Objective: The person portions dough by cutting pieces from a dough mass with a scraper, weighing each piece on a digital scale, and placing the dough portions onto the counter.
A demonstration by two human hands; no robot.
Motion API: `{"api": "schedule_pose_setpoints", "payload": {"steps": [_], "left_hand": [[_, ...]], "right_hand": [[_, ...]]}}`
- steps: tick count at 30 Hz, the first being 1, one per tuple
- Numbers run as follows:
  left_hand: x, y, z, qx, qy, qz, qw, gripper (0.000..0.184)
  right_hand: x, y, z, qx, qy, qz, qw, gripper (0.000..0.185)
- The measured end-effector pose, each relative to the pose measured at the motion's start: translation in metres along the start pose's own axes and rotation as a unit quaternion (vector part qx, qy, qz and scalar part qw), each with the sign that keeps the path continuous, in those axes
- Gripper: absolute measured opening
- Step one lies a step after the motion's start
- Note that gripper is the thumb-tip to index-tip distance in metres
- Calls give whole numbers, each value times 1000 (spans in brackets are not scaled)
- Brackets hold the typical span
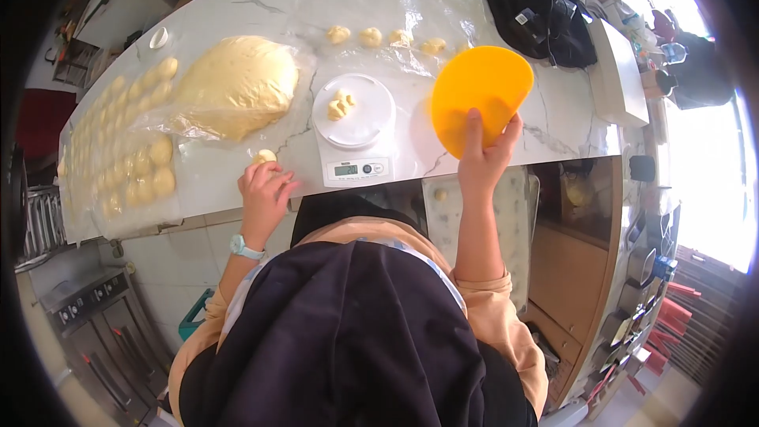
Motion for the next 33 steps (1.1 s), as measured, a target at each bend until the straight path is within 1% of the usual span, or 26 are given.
{"api": "schedule_pose_setpoints", "payload": {"steps": [3,6,8,9,12,13,15,16,18,20,24,28,31,33], "left_hand": [[2,-16,-8,-72,65,63,993,11],[8,-28,-4,-78,137,79,984,14],[13,-33,5,54,114,-22,992,17],[14,-35,9,121,101,-72,985,18],[18,-55,20,139,-61,-108,983,20],[22,-54,26,135,-52,-137,980,18],[37,-45,42,125,-36,-195,972,15],[44,-36,53,103,-14,-217,971,14],[50,-17,76,61,30,-261,963,11],[43,-1,89,40,37,-258,965,10],[31,27,102,20,12,-277,960,11],[12,41,110,2,13,-296,955,13],[8,48,117,7,40,-259,965,14],[0,46,120,-5,40,-256,966,17]], "right_hand": [[4,-5,5,5,23,5,1000,42],[4,-6,10,12,34,6,999,42],[3,-2,15,-5,20,59,998,40],[1,2,17,-13,12,86,996,39],[-5,18,28,-145,27,246,958,35],[-5,25,33,-182,37,294,938,32],[-11,40,42,-214,30,336,917,34],[-14,47,46,-231,27,356,905,35],[-26,60,51,-275,10,361,891,39],[-40,68,53,-303,-8,364,881,41],[-59,53,48,-300,-10,350,887,44],[-51,53,43,-311,10,342,887,42],[-43,59,41,-306,21,334,891,37],[-40,59,39,-302,21,333,893,36]]}}
Point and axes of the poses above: each hand's wrist, its own z-axis towards the middle knuckle, its own x-axis out of the back of the hand, y = z × x, the point moved 1 cm from there along z, towards the middle knuckle, and after that the axes turned 13 degrees about z, right-handed, at the moved point
